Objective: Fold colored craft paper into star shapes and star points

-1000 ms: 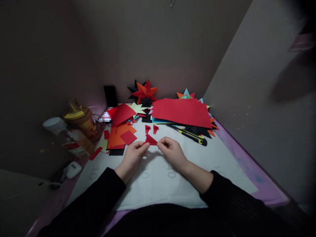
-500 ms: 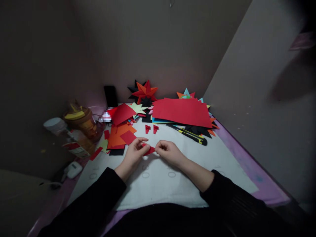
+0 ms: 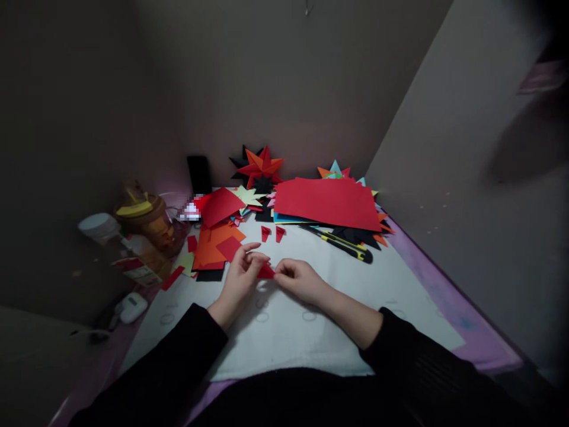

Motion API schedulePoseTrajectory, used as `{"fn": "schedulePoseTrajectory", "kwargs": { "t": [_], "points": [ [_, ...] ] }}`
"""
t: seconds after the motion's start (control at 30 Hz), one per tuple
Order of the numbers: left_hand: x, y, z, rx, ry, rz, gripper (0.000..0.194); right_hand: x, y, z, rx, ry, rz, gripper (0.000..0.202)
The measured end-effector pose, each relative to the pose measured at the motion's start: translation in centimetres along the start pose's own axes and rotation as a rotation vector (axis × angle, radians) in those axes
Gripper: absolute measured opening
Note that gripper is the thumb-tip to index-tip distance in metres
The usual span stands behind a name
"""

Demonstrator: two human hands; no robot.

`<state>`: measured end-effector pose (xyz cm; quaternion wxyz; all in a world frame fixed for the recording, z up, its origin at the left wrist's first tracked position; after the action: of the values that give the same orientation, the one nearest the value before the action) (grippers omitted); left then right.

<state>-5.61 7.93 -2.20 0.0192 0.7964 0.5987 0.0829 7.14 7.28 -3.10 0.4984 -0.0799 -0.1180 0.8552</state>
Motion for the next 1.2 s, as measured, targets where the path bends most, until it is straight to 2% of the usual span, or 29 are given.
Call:
{"fn": "schedulePoseTrajectory", "kwargs": {
  "t": [0.1,0.2,0.27,0.33,0.47,0.57,0.73,0.9,1.1,1.2],
  "points": [
    [-0.1,0.1,0.5,-0.065,-0.011,-0.008,0.048,-0.3,-1.0,0.3,0.069,-0.044,-0.114,0.012],
    [-0.1,0.6,1.7,-0.096,-0.082,0.023,0.031,-0.5,-1.5,0.6,0.086,-0.083,-0.177,0.014],
    [0.0,0.7,2.2,-0.1,-0.102,0.044,0.022,-0.4,-1.1,0.8,0.069,-0.087,-0.138,0.015],
    [0.0,0.6,2.2,-0.105,-0.101,0.045,0.02,-0.2,-0.5,0.6,0.124,-0.087,-0.074,0.017],
    [0.0,1.4,2.2,-0.139,-0.118,0.12,0.018,0.2,1.1,-0.4,0.45,-0.032,0.088,0.027],
    [-0.2,2.0,2.1,-0.154,-0.132,0.174,0.018,0.2,2.2,-0.8,0.602,0.016,0.19,0.035],
    [-0.2,2.0,1.8,-0.156,-0.116,0.168,0.018,0.2,2.6,-0.9,0.646,0.041,0.235,0.036],
    [-0.1,1.5,2.1,-0.119,-0.125,0.124,0.022,0.3,1.1,-0.7,0.527,-0.032,0.108,0.026],
    [-0.2,1.5,2.3,-0.099,-0.146,0.118,0.024,-0.8,-1.5,2.5,0.019,-0.264,-0.129,0.003],
    [-0.2,1.9,2.5,-0.112,-0.165,0.143,0.025,-1.5,-1.7,3.7,-0.102,-0.355,-0.175,0.006]
  ]
}}
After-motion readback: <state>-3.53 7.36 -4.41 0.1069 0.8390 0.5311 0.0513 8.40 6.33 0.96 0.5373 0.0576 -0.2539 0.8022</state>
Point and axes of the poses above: each hand's wrist, its own x-axis towards the middle knuckle, its own y-axis out of the palm, z = x × y, the point moved 10 cm from there along x, towards the middle knuckle, and after that the axes turned 13 degrees about z, right-handed, at the moved point
